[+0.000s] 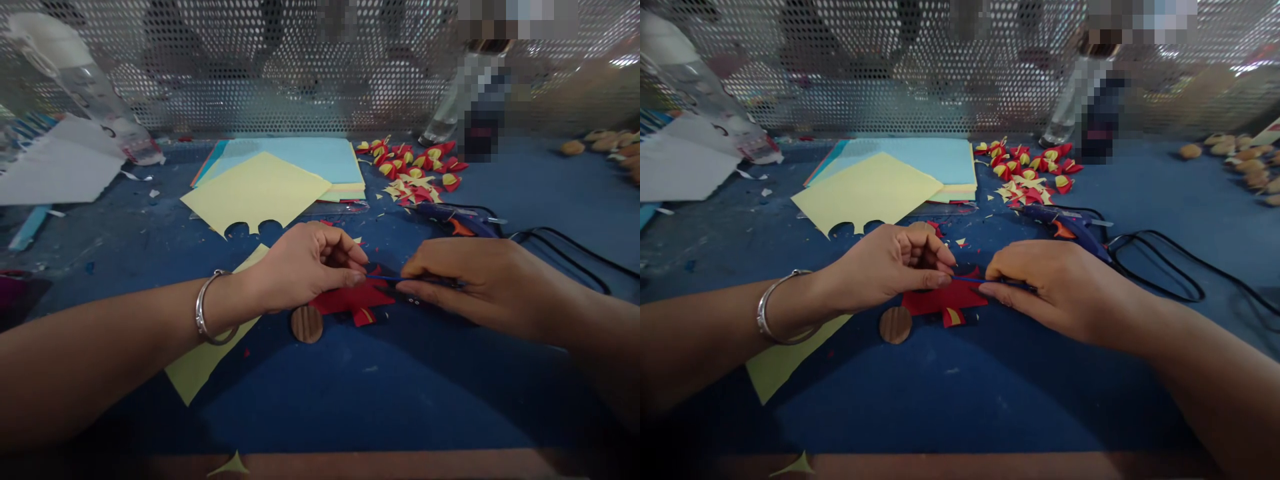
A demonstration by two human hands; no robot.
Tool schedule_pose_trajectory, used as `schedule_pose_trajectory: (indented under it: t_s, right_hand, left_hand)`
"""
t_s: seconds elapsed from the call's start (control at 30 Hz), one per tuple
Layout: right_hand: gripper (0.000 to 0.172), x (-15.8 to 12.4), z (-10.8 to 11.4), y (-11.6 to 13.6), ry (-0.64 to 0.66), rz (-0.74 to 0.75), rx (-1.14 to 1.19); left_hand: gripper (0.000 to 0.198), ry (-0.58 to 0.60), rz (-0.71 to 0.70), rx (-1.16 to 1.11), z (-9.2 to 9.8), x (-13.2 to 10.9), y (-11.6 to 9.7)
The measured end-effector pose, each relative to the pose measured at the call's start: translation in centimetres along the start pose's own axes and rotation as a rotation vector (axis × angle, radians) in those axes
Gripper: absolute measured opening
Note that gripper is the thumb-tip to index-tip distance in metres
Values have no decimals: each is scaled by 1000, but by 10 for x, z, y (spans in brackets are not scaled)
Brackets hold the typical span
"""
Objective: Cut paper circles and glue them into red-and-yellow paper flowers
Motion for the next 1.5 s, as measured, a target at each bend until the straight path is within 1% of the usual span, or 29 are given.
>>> schedule_pose_trajectory:
  t_s: [0.27,0.4,0.53,0.73,0.87,1.0,1.1,1.17,1.23,1.3,1.37,1.43,1.5]
  right_hand:
    - [34,1,-1,-1,-20,9,-16]
    - [31,-1,-1,-2,-48,23,-41]
    - [34,0,-1,-3,-44,3,-44]
    - [33,0,-1,-5,-68,-1,-69]
    - [32,0,-1,-5,-85,1,-81]
    - [32,-1,1,-8,-114,-10,-110]
    - [35,-3,3,-13,-113,-37,-135]
    - [40,-3,6,-16,-92,-64,-149]
    - [45,-3,7,-20,-26,-111,-173]
    - [46,-3,7,-25,65,-182,-206]
    - [46,-2,7,-29,94,-225,-237]
    - [43,-1,6,-29,29,-219,-242]
    - [36,0,5,-25,-89,-174,-216]
  left_hand:
    - [19,30,-27,3,-1,0,0]
    - [28,46,-49,17,0,0,0]
    - [38,41,-80,78,1,0,-3]
    - [40,19,-121,91,2,1,-1]
    - [43,-41,-146,98,4,3,1]
    - [44,-177,-179,41,8,4,2]
    - [42,-274,-196,-30,11,5,2]
    - [40,-325,-206,-68,13,6,2]
    - [38,-361,-218,-98,14,6,1]
    - [38,-373,-222,-121,14,6,1]
    - [39,-368,-206,-146,13,6,2]
    - [41,-347,-175,-166,12,6,3]
    - [44,-310,-152,-189,9,5,3]
Point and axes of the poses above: each hand's wrist, its own x-axis towards the middle knuckle, its own z-axis out of the back of the hand, y = z × x, the point moved 2 cm from there along x, towards the middle knuckle, and after that the axes turned 15 degrees about y, right-handed, at the moved point
